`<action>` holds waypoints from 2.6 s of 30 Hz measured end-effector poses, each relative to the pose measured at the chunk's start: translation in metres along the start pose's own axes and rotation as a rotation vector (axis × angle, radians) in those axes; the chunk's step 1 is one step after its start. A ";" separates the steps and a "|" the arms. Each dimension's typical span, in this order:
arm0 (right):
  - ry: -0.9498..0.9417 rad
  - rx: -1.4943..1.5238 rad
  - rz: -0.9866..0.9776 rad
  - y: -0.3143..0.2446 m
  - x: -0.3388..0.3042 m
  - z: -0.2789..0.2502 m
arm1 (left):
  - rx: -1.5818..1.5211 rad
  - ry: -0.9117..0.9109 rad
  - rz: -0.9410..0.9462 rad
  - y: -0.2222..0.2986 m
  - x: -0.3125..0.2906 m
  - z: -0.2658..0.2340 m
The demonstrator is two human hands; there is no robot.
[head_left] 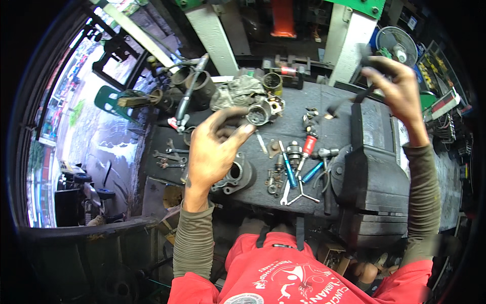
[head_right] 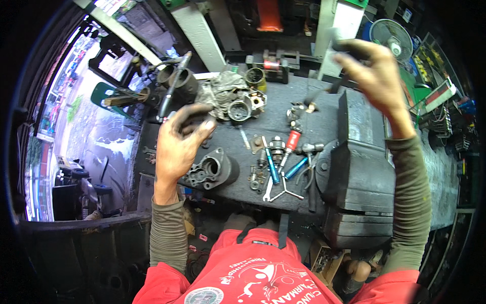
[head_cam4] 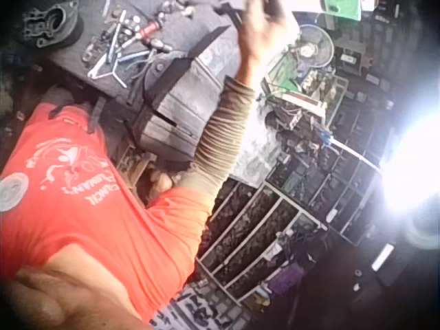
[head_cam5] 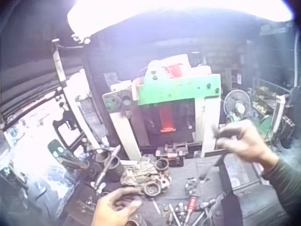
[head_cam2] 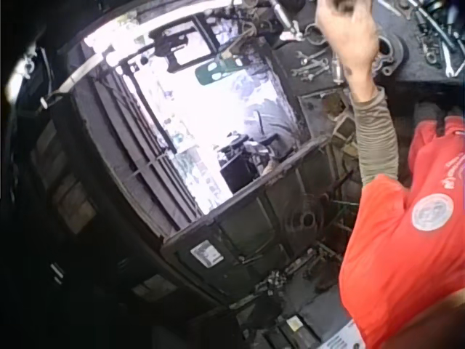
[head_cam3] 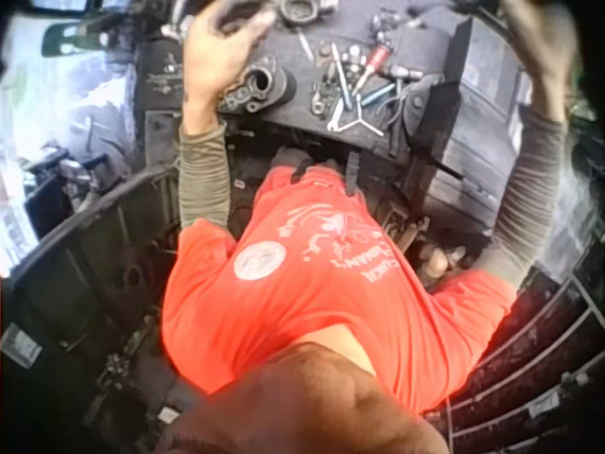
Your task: The person moves a large mechanical housing to a workbench, then disassembles a cylindrical component using a hex key and other hand tools. They remove internal parts, inspect them, and place them on the bench.
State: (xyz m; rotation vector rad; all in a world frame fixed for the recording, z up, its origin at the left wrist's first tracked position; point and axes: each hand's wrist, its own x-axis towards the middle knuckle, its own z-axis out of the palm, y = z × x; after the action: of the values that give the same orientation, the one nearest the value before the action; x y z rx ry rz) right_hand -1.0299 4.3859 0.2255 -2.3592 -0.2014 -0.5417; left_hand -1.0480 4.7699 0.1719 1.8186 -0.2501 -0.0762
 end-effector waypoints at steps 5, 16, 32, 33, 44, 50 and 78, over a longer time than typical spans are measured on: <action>0.247 0.156 0.127 0.012 -0.026 -0.088 | -0.053 0.246 -0.128 -0.068 -0.050 -0.083; 0.254 0.184 0.068 0.002 -0.128 -0.047 | 0.683 0.331 -0.332 -0.281 -0.076 -0.160; 0.299 0.225 0.539 -0.093 -0.165 0.130 | 0.195 -0.403 -0.422 -0.267 -0.045 -0.232; 0.329 0.240 0.406 -0.092 -0.167 0.137 | 0.062 -0.392 -0.465 -0.254 -0.057 -0.231; -0.110 0.437 0.015 -0.132 -0.122 0.197 | 0.571 -0.692 0.137 -0.100 -0.073 -0.097; -0.374 0.437 -0.029 -0.139 -0.151 0.185 | 0.756 -0.737 0.405 -0.062 -0.046 -0.063; -0.340 0.570 0.256 -0.123 -0.210 0.158 | 0.817 -0.805 0.731 -0.073 -0.030 -0.022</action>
State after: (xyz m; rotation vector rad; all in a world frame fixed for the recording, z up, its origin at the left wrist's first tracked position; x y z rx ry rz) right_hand -1.2025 4.5843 0.1026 -1.8605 -0.1748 0.0492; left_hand -1.0640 4.8150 0.1053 2.2810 -1.6944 -0.2083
